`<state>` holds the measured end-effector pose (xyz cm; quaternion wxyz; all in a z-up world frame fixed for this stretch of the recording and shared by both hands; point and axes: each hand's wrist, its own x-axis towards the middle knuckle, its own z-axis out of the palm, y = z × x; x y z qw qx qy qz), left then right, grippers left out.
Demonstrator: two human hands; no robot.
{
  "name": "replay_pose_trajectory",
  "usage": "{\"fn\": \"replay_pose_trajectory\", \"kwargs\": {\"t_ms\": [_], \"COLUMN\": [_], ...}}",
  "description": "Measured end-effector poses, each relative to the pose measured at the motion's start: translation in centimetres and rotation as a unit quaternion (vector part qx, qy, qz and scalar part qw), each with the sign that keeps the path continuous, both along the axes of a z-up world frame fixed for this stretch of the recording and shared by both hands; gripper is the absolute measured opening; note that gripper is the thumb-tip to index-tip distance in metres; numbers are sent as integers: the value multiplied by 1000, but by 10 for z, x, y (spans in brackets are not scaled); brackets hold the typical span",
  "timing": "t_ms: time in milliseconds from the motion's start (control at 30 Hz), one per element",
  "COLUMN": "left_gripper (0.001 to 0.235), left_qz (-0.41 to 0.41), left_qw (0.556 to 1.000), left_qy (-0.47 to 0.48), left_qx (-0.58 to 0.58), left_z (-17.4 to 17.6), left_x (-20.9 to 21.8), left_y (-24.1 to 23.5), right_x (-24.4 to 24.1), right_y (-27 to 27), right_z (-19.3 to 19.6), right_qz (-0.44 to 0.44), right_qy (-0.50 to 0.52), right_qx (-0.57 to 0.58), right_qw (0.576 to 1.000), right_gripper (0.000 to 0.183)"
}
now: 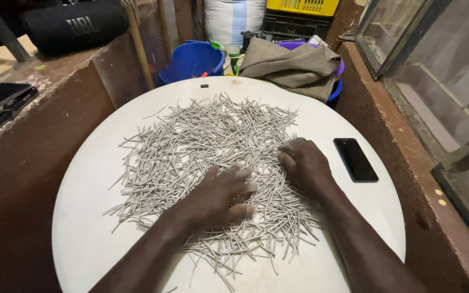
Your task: The person sorts a pile of small, thin, silver-colored rods on a white circular table. They repeatedly pick up handfuls of the rods, separate them, and spread them out across the table surface using both hands.
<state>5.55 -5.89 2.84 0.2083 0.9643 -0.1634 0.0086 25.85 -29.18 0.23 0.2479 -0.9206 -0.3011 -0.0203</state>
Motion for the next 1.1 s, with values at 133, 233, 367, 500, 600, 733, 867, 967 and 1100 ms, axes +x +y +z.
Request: {"fn": "replay_pose_trajectory", "kwargs": {"t_ms": [133, 233, 367, 500, 600, 733, 867, 967, 1100], "left_gripper": [64, 71, 51, 30, 26, 29, 40, 41, 44], "left_qz": [14, 42, 54, 105, 115, 173, 217, 242, 316], "left_qw": [999, 998, 951, 893, 892, 869, 894, 896, 880], "left_qy": [-1, 26, -292, -388, -355, -357, -292, -265, -195], "left_qx": [48, 35, -86, -204, -254, -297, -263, -262, -295], "left_z": [5, 2, -16, 34, 67, 80, 77, 60, 59], "left_x": [3, 12, 35, 27, 1, -35, -58, -73, -102], "left_y": [0, 1, 24, 45, 70, 73, 69, 72, 59], "right_x": [-6, 2, 10, -30, -58, -174, -244, -263, -256], "right_y": [-2, -3, -8, 11, 28, 73, 101, 108, 124], "right_z": [6, -8, -20, 6, 1, 0, 3, 4, 21], "right_qz": [-27, -71, -6, 76, 150, 261, 459, 451, 193], "right_qy": [-23, -28, -193, -371, -320, -119, -159, -196, -57], "right_qx": [-14, 0, 71, 133, 176, 287, 112, 63, -139], "right_qw": [999, 997, 979, 916, 919, 914, 867, 868, 970], "right_gripper": [36, 33, 24, 20, 21, 27, 22, 32, 21]}}
